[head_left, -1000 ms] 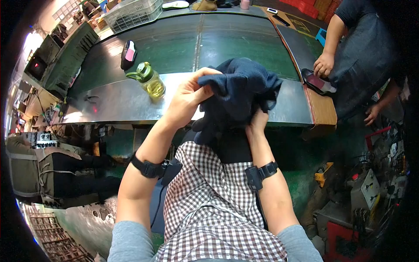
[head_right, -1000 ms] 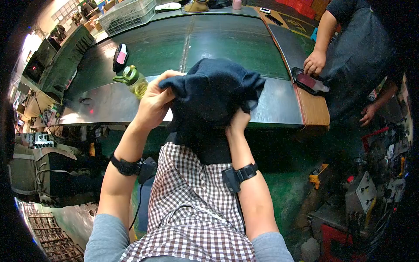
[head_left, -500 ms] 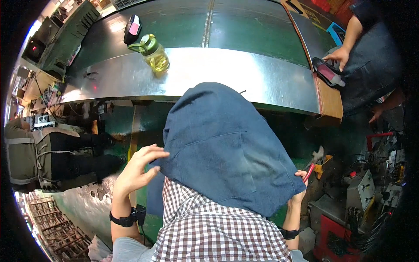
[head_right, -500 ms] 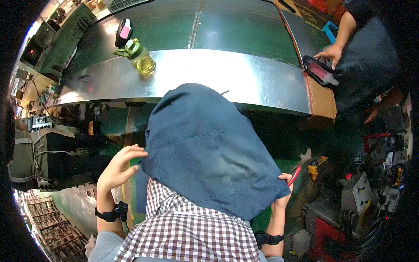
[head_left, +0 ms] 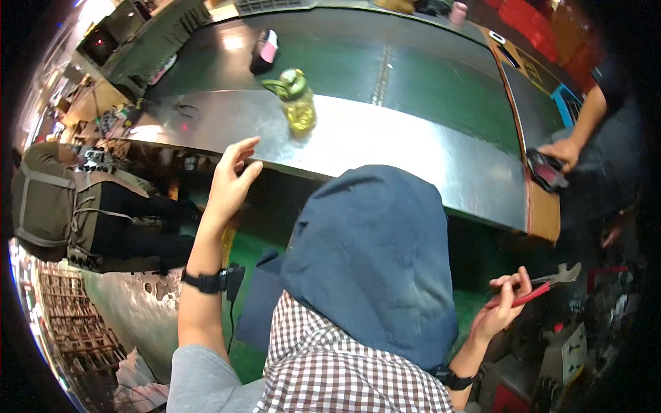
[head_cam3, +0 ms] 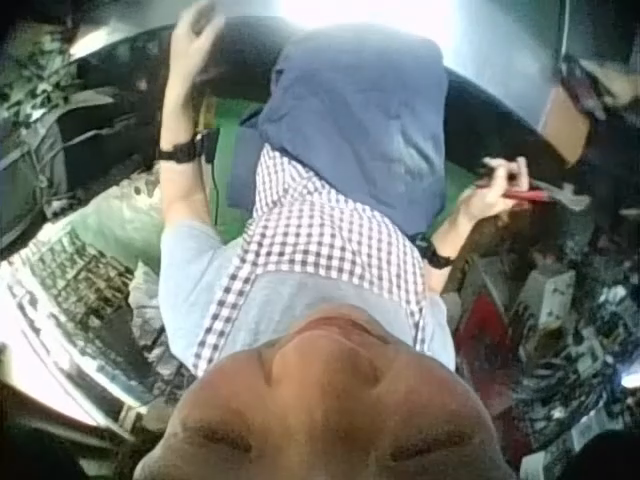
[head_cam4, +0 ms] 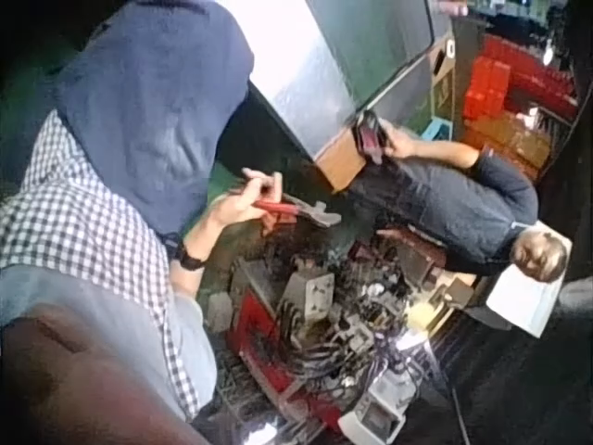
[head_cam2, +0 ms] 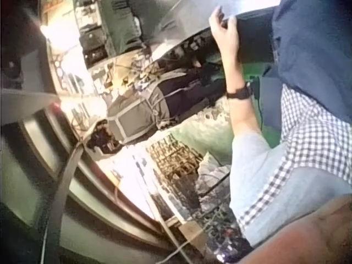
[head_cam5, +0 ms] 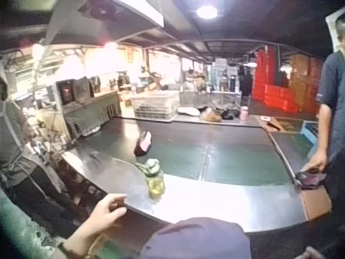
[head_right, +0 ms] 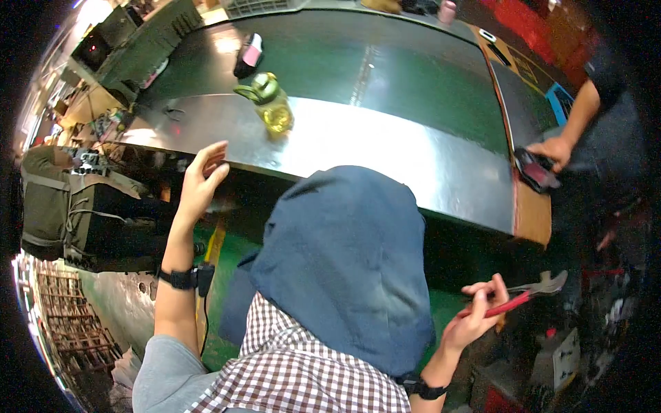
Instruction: Using pliers to pull and adjust the shoe upper onto a last during shoe manufacturing.
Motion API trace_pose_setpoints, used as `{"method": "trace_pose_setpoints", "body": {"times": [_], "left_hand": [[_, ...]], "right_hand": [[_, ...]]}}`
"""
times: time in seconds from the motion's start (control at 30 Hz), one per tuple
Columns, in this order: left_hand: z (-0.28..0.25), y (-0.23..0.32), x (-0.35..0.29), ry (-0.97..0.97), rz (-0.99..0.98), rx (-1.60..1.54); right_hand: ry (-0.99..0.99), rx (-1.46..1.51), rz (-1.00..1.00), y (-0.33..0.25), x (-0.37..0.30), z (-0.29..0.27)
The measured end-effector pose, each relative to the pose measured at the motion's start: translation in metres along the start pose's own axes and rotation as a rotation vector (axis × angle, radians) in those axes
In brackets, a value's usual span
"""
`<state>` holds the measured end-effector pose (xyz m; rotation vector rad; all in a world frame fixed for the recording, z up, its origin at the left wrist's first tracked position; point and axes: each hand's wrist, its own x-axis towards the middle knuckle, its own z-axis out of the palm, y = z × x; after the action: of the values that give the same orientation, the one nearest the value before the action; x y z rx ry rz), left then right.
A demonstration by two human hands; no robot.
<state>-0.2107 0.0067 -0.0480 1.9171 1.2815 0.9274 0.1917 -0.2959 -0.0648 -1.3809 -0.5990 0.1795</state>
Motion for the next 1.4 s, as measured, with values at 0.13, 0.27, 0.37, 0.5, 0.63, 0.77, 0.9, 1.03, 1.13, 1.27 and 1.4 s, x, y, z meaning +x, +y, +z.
{"method": "trace_pose_setpoints", "body": {"times": [0.13,0.27,0.37,0.5,0.63,0.77,0.9,1.03,1.13,1.27,1.4], "left_hand": [[-0.010,-0.070,0.092,0.130,-0.066,-0.030],[-0.012,-0.131,0.186,0.291,-0.190,0.147],[-0.006,-0.156,0.252,0.304,-0.302,0.190],[-0.006,-0.203,0.329,0.273,-0.505,0.063],[0.000,-0.253,0.395,0.307,-0.506,0.149],[-0.015,-0.290,0.442,0.388,-0.563,0.214],[0.024,-0.270,0.447,0.328,-0.661,0.273],[0.003,-0.260,0.440,0.242,-0.767,-0.716],[-0.044,-0.274,0.400,0.164,-0.702,-1.346],[-0.082,-0.260,0.310,0.023,-0.420,-1.296],[-0.203,-0.323,0.177,0.323,-0.110,-0.767]], "right_hand": [[-0.288,0.179,0.041,0.029,-0.030,0.066],[-0.455,-0.008,0.022,0.068,-0.044,0.098],[-0.420,-0.045,0.003,0.071,-0.042,0.101],[-0.379,-0.093,0.127,0.078,-0.037,0.106],[-0.363,-0.173,0.147,0.064,-0.032,0.125],[-0.459,-0.263,0.037,0.070,-0.022,0.129],[-0.433,-0.314,0.014,0.069,-0.026,0.130],[-0.527,-0.298,-0.052,0.074,-0.023,0.122],[-0.377,-0.217,0.081,0.086,-0.033,0.124],[-0.393,-0.154,0.200,0.072,-0.030,0.135],[-0.384,0.010,0.328,0.071,-0.048,0.138]]}}
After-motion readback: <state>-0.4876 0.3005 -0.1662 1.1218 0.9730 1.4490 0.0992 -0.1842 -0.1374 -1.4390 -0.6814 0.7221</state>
